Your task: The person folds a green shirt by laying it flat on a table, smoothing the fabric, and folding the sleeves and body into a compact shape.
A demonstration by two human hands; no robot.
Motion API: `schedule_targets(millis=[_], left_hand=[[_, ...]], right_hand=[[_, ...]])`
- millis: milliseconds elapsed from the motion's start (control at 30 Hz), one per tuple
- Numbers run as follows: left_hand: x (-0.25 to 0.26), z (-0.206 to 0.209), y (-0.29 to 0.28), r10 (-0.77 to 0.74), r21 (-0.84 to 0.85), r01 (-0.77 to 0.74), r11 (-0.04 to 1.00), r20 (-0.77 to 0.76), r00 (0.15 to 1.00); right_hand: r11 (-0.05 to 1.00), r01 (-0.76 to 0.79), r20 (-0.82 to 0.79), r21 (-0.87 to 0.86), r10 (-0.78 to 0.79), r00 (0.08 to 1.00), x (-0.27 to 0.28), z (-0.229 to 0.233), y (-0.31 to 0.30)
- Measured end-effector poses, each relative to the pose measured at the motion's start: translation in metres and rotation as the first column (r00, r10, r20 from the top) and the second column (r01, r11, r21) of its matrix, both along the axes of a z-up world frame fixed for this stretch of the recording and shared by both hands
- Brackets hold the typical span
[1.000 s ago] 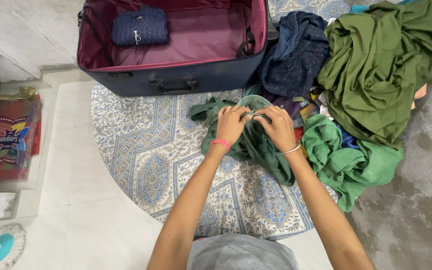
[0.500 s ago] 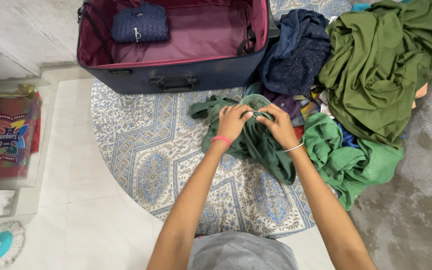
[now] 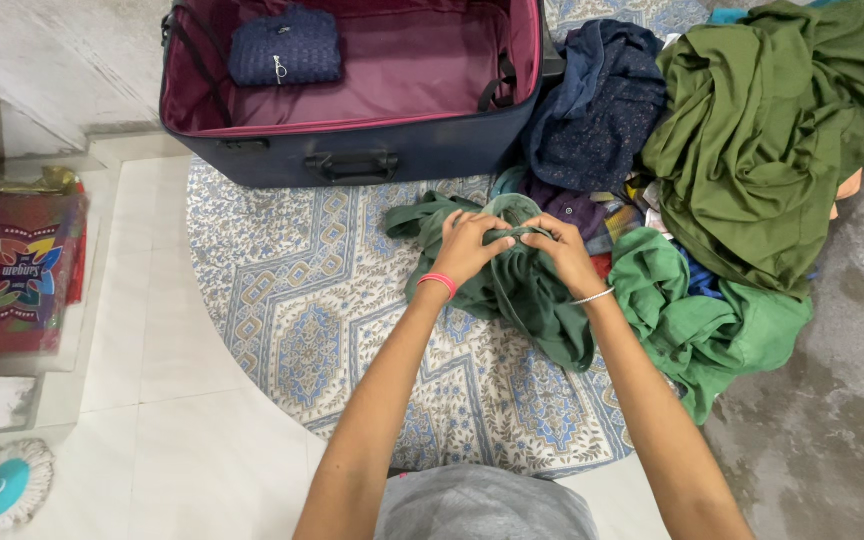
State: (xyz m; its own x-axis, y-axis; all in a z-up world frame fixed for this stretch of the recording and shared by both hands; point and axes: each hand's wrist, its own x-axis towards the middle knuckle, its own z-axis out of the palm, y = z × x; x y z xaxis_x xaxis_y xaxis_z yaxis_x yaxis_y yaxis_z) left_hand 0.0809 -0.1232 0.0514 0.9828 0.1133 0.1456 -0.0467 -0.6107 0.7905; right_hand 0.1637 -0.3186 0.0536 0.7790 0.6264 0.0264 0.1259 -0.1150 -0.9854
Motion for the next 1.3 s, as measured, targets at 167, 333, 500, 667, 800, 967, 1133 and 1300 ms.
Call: schedule_targets(millis=[167, 333, 500, 667, 800, 967, 1133, 1300], left_hand=[[0.001, 0.008, -0.001, 0.067, 0.02, -0.068, 0.997, 0.036, 0.997], [0.018, 0.01, 0.002, 0.257, 0.016, -0.26, 0.966, 0.094, 0.962], [0.046, 0.003, 0.003, 0.3, 0.064, -0.305, 0.95, 0.07, 0.951], [0.067, 0.0, 0.0, 0.289, 0.189, -0.333, 0.924, 0.224, 0.931], [0.04, -0.011, -0.001, 0.406, 0.094, -0.463, 0.881, 0.353, 0.843], [0.008, -0.037, -0.011, 0.246, 0.17, -0.299, 0.939, 0.277, 0.929], [0.026, -0.055, -0.015, 0.237, 0.329, -0.317, 0.89, 0.26, 0.936], [0.031, -0.055, -0.014, 0.233, 0.348, -0.274, 0.897, 0.155, 0.96]], right_hand=[[0.999, 0.036, 0.316, -0.039, -0.022, 0.949, -0.009, 0.028, 0.006], [0.845, 0.523, 0.831, 0.114, -0.37, 0.416, -0.048, 0.047, 0.015], [0.884, 0.463, 0.578, -0.07, -0.342, 0.741, -0.06, 0.0, 0.032], [0.906, 0.418, 0.017, 0.059, -0.42, 0.907, -0.024, -0.071, 0.042], [0.841, 0.516, -0.083, 0.16, -0.51, 0.856, -0.003, -0.097, 0.029], [0.822, 0.551, -0.141, 0.141, -0.535, 0.833, 0.001, -0.101, 0.023], [0.82, 0.555, -0.011, 0.141, -0.56, 0.829, -0.003, -0.091, 0.028], [0.804, 0.59, 0.149, 0.071, -0.593, 0.791, -0.006, -0.076, 0.029]])
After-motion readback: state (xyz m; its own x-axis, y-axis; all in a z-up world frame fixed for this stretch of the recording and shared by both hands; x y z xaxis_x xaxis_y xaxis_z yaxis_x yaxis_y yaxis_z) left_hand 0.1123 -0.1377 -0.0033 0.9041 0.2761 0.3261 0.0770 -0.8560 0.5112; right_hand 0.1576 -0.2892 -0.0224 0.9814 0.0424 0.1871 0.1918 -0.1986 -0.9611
